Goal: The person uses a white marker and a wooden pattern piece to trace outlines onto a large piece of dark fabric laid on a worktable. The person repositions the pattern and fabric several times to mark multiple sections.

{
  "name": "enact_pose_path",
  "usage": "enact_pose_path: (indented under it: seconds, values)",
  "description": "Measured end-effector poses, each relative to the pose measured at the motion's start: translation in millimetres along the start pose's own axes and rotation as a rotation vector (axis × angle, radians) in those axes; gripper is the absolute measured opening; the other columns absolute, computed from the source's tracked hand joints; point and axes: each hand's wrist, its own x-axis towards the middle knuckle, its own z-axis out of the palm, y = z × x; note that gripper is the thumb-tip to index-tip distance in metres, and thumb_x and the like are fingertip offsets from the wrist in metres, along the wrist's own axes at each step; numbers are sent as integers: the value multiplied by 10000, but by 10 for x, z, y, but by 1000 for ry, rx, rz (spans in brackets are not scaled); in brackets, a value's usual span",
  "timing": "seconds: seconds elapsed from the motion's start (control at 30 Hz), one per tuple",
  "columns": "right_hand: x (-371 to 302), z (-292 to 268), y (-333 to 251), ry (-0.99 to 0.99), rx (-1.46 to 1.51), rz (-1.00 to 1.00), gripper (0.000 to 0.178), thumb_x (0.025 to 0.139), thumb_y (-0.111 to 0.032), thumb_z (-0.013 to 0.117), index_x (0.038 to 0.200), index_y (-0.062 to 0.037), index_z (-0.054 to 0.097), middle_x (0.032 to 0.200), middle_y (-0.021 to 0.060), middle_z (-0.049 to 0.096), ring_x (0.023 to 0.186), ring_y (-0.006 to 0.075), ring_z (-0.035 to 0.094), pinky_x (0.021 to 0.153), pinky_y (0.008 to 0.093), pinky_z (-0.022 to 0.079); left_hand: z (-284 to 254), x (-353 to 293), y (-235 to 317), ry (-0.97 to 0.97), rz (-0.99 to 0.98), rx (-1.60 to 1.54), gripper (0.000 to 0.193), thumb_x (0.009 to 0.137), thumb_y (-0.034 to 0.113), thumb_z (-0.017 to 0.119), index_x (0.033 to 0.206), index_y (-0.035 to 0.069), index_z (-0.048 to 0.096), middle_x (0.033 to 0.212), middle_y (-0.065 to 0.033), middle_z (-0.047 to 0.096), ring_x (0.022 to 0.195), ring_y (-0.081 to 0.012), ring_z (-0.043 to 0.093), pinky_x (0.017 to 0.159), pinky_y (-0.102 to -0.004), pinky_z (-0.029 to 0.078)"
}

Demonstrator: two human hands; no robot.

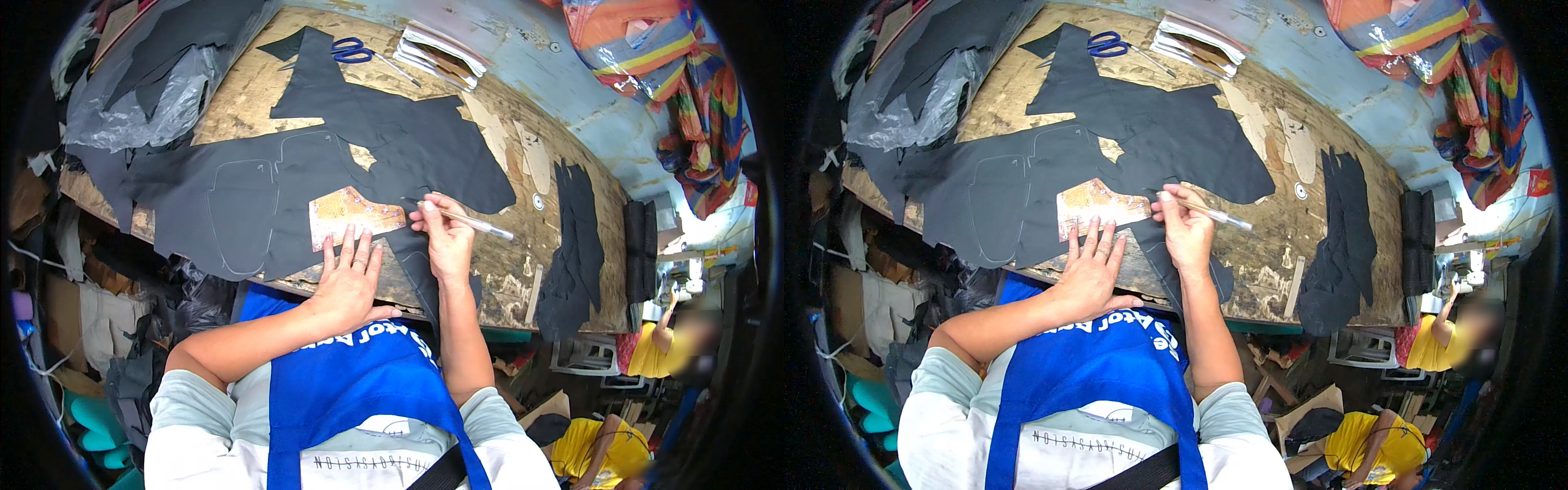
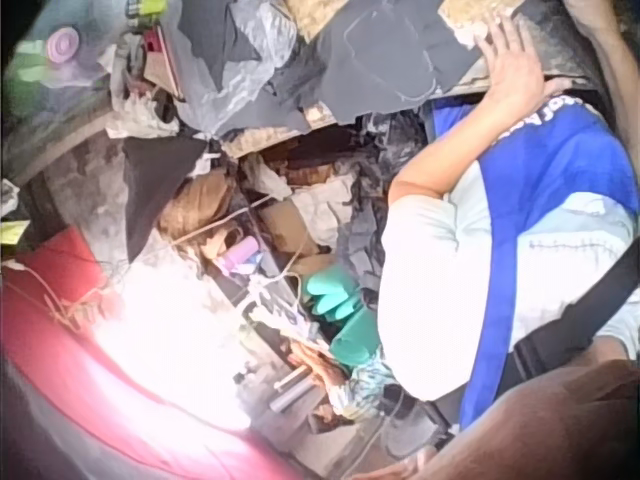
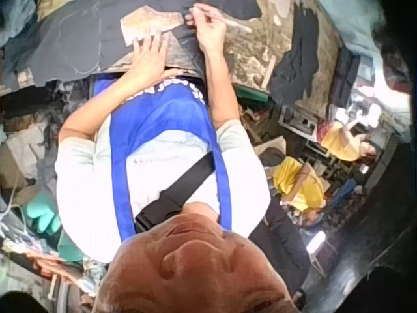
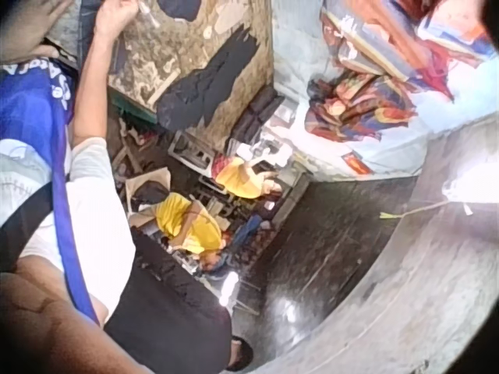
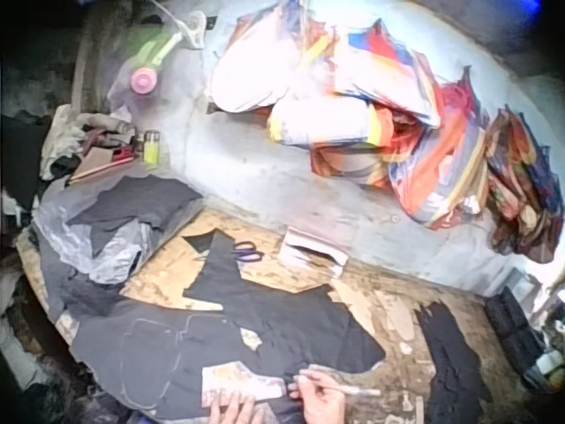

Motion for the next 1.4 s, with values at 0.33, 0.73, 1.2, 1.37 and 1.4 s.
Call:
enact_pose_path:
  seconds: [0.33,0.73,1.2,1.37,1.4]
  values:
    - [-157,650,-31,-692,-375,-168,145,840,-105,632,850,40,632,768,129,651,731,195,646,657,306,502,123,-36,-3,112,75,-46,850,768,590,620,1317,-34,438,1351,-309,383,1307,-502,237,1009,-690,167]
    - [142,1034,-20,-636,-579,-376,152,824,-92,631,786,55,614,703,181,625,652,326,634,627,370,499,-143,41,41,-118,4,76,818,749,593,619,1280,-20,513,1335,-236,453,1341,-438,244,1001,-732,99]
    - [364,874,27,-158,-676,-259,142,830,-114,644,805,25,636,626,110,645,558,167,637,548,294,497,-326,147,33,-60,-62,128,888,714,571,688,1287,-68,465,1309,-186,471,1250,-348,374,953,-628,344]
    - [372,796,89,-183,-603,-277,129,836,-94,635,818,34,631,671,119,649,592,188,638,568,299,500,-330,164,42,-71,-69,144,828,704,534,712,1244,-60,512,1327,-151,427,1181,-292,384,894,-605,379]
    - [355,756,69,-226,-602,-290,135,823,-93,640,809,41,630,705,149,650,613,231,648,581,321,502,-333,165,42,-61,-80,125,824,704,532,713,1247,-55,514,1326,-147,433,1183,-287,388,891,-595,381]
